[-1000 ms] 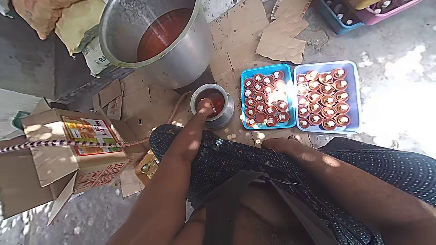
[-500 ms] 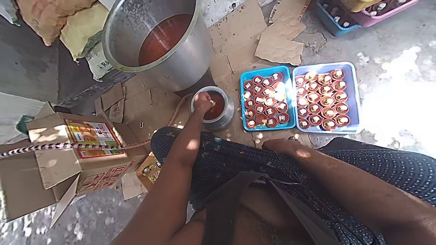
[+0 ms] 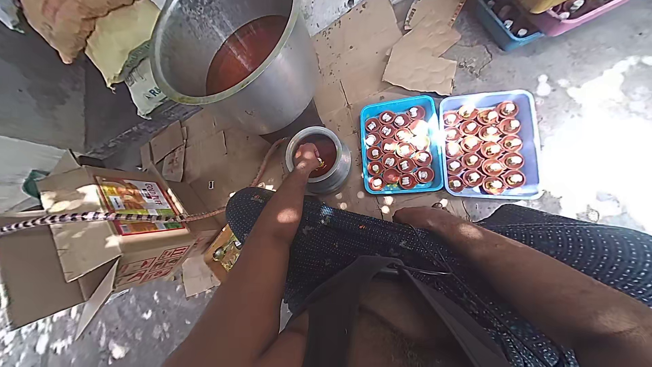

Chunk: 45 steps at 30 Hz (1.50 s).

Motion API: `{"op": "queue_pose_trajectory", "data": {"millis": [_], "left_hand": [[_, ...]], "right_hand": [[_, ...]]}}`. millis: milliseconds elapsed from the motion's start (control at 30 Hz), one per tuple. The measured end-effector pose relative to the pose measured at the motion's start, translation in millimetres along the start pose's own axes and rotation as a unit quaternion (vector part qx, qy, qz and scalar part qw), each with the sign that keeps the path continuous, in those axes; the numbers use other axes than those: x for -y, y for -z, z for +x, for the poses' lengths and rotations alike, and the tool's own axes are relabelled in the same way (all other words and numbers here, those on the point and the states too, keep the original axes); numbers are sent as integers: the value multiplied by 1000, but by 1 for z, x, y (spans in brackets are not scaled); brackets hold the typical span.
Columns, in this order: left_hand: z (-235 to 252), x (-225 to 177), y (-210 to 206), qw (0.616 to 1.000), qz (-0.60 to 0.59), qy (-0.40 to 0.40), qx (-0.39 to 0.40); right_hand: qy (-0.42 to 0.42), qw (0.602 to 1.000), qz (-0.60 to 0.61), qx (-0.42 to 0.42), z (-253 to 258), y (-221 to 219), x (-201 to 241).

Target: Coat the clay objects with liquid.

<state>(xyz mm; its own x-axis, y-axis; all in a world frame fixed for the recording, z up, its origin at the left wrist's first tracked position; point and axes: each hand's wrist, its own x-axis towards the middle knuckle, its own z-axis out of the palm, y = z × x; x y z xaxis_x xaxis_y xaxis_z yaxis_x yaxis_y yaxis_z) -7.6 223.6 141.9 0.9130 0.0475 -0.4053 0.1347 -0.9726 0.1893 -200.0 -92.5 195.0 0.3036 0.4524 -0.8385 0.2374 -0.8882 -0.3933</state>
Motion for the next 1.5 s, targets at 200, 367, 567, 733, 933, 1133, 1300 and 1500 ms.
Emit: {"op": "queue_pose_trajectory", "data": {"millis": [200, 367, 567, 733, 933, 1133, 1300, 1500], "left_hand": [[-1, 0, -2, 1000, 10, -4, 13], [-4, -2, -2, 1000, 14, -2, 21], [2, 2, -7, 999, 25, 3, 28], [-3, -5, 14, 1000, -19, 4, -24], [-15, -16, 34, 995, -53, -2, -84], [-7, -10, 12, 999, -6, 4, -37], [-2, -5, 0, 1000, 12, -6, -2], [0, -3, -8, 999, 28, -14, 16]], "right_hand": [[5, 1000, 5, 10, -28, 18, 25], [-64, 997, -20, 27, -12, 9, 20], [-18, 998, -25, -50, 42, -26, -30], [-57, 998, -4, 6, -18, 10, 23], [-54, 998, -12, 26, -51, 28, 52], [-60, 997, -21, 35, -46, 27, 54], [-82, 996, -21, 38, -44, 28, 57], [-99, 994, -12, 47, -42, 29, 57]]}}
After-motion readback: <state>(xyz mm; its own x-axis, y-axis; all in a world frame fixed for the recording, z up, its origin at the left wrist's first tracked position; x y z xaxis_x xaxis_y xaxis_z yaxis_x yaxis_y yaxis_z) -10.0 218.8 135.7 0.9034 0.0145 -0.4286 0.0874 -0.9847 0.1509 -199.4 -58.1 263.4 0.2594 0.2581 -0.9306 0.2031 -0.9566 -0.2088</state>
